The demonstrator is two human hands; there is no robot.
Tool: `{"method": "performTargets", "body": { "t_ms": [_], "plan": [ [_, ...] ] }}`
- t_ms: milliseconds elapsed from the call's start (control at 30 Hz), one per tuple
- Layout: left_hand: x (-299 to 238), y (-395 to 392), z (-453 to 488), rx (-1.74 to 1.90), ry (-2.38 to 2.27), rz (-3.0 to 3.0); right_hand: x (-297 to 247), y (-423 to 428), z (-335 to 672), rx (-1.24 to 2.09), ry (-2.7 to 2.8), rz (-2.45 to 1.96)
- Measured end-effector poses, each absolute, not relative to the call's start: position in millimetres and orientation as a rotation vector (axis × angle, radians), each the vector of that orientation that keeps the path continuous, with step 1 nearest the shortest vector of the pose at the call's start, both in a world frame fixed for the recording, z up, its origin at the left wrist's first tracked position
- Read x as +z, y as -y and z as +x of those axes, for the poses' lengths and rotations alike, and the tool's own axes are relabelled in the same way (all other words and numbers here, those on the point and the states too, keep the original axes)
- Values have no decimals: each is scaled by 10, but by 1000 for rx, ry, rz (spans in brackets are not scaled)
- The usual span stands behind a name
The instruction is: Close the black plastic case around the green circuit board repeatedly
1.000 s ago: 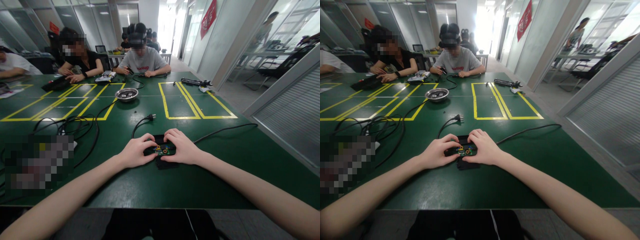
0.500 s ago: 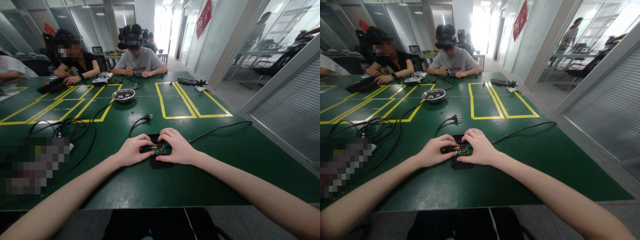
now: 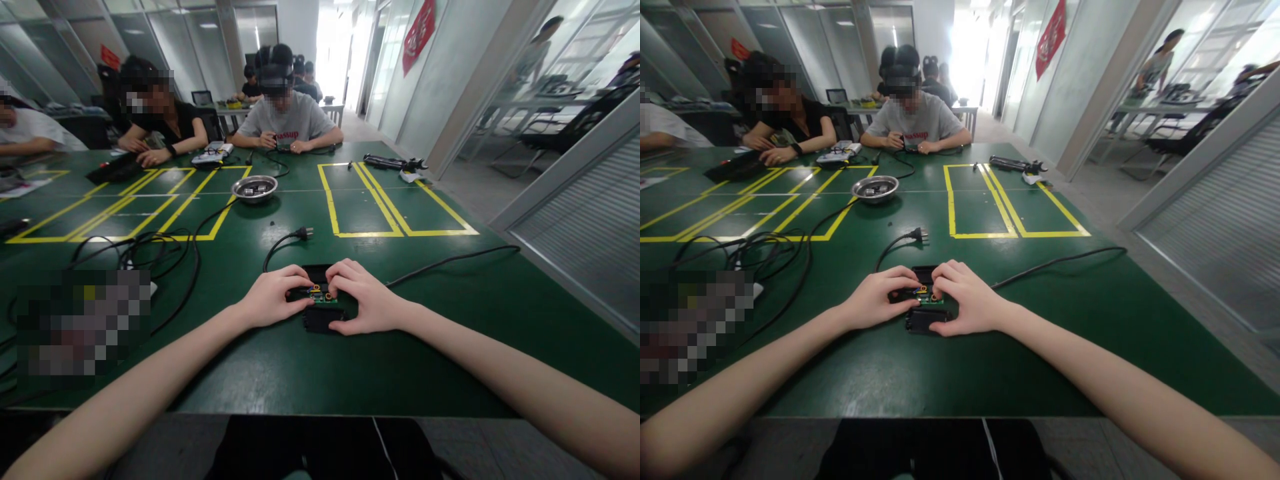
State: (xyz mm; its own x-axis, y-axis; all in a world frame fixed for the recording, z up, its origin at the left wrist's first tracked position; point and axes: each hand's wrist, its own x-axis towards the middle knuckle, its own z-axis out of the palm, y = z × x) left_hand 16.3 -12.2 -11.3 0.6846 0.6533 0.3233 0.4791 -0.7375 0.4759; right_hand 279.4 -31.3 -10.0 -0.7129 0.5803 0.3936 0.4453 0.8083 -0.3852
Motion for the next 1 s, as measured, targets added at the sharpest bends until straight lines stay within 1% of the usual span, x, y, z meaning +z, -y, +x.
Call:
{"method": "performTargets", "body": {
  "t_ms": [500, 733, 1000],
  "plan": [
    [-146, 59, 113, 733, -861, 2509, -71, 258, 2855, 304, 2416, -873],
    [-63, 43, 42, 783, -796, 2512, -27, 140, 3064, 299, 2584, -935],
    [55, 91, 28, 808, -754, 2576, 78, 246, 3065, 244, 2471, -798]
  ]
}}
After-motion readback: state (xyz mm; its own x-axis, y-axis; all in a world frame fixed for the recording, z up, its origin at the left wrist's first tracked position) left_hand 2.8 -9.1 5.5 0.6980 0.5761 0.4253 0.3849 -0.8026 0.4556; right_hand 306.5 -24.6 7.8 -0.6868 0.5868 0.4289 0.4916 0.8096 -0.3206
